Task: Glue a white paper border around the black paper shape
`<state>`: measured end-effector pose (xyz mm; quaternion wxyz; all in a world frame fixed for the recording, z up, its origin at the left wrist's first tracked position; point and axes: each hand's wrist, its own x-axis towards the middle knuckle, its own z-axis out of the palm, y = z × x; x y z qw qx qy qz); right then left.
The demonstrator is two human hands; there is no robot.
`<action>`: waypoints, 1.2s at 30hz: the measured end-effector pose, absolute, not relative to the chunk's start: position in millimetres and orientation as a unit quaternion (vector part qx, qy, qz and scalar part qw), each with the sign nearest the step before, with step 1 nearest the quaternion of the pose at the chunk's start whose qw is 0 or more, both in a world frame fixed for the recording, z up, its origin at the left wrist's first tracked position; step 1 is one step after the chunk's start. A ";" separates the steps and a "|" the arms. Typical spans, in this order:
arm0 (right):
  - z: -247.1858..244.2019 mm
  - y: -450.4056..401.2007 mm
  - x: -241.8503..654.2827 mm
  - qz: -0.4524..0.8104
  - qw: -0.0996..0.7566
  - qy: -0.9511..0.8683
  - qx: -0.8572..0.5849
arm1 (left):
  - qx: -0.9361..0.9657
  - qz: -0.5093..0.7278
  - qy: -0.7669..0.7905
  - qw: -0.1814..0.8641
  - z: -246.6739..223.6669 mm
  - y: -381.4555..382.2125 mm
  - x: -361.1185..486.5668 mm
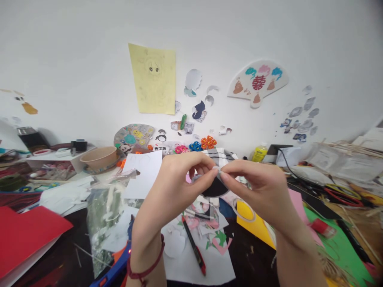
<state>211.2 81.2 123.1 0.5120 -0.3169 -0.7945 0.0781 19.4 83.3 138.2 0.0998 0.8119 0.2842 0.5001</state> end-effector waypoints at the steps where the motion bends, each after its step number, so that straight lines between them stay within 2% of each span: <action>1: 122.9 81.5 211.4 0.079 0.512 -0.794 -0.317 | 0.812 0.500 0.285 0.099 138.2 82.9 19.5; 26: 124.5 81.7 212.4 0.090 0.491 -0.804 -0.322 | 0.819 0.489 0.283 0.097 137.0 84.0 17.1; 36: 123.9 81.5 212.3 0.095 0.501 -0.794 -0.332 | 0.811 0.494 0.277 0.149 136.2 86.2 16.6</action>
